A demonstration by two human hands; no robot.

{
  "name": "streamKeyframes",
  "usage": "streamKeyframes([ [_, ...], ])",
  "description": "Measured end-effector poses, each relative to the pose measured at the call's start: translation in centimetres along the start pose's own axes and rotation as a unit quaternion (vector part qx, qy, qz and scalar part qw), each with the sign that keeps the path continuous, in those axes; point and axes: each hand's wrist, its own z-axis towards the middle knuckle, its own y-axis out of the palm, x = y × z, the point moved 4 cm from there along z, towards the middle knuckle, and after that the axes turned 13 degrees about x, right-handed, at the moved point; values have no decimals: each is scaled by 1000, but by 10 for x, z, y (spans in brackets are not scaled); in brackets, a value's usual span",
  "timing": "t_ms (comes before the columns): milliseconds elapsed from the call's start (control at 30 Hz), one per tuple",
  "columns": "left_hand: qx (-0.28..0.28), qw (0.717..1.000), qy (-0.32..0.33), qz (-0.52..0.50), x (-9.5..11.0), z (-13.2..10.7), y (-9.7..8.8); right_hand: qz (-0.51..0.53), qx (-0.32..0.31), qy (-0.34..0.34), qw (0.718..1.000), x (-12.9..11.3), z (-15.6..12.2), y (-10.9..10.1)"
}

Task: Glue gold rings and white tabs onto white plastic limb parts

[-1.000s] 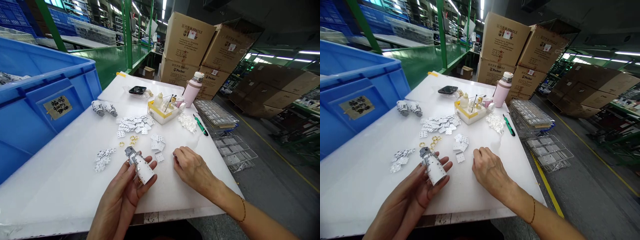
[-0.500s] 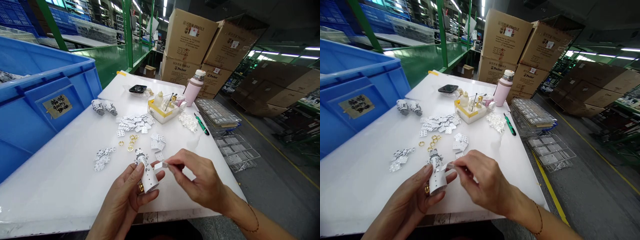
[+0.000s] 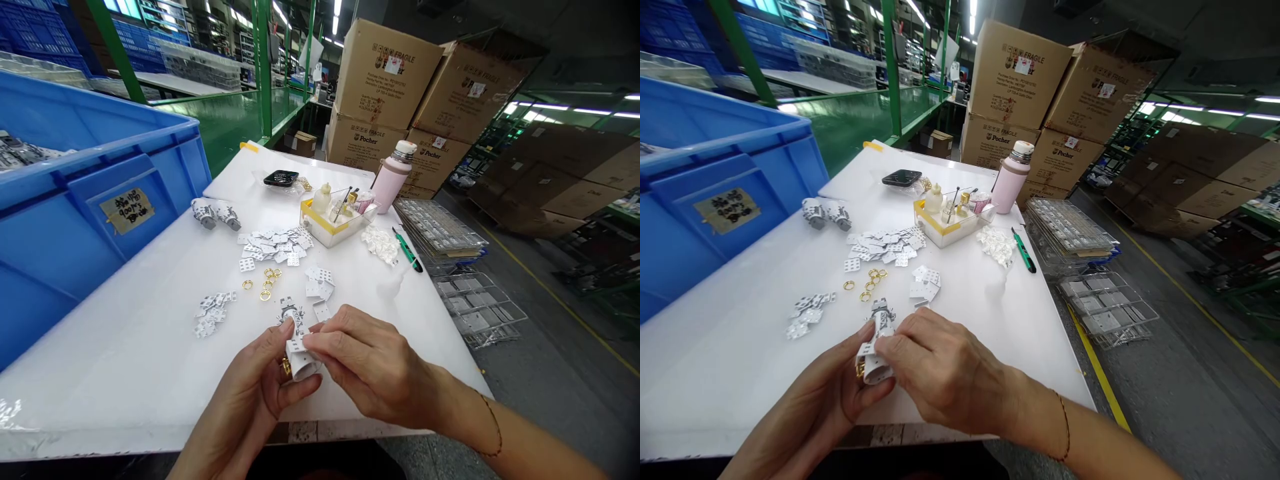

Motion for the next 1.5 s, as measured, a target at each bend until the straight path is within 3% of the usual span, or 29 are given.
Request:
streamKeyframes([
  [333, -2, 999, -31, -7, 0, 1, 4, 28, -2, 13, 1000, 2, 5, -3],
  [800, -24, 999, -36, -15, 2, 2, 5, -35, -26, -103, 994, -1, -1, -4],
  [1033, -14, 998, -53, -24, 1, 4, 3, -1, -13, -44, 999, 5, 2, -2],
  [1200, -16, 998, -59, -24, 2, 4, 3, 13, -37, -24, 999, 6, 5, -2],
  [1500, -20, 997, -70, -28, 1, 5, 4, 21, -66, -33, 997, 4, 8, -4],
])
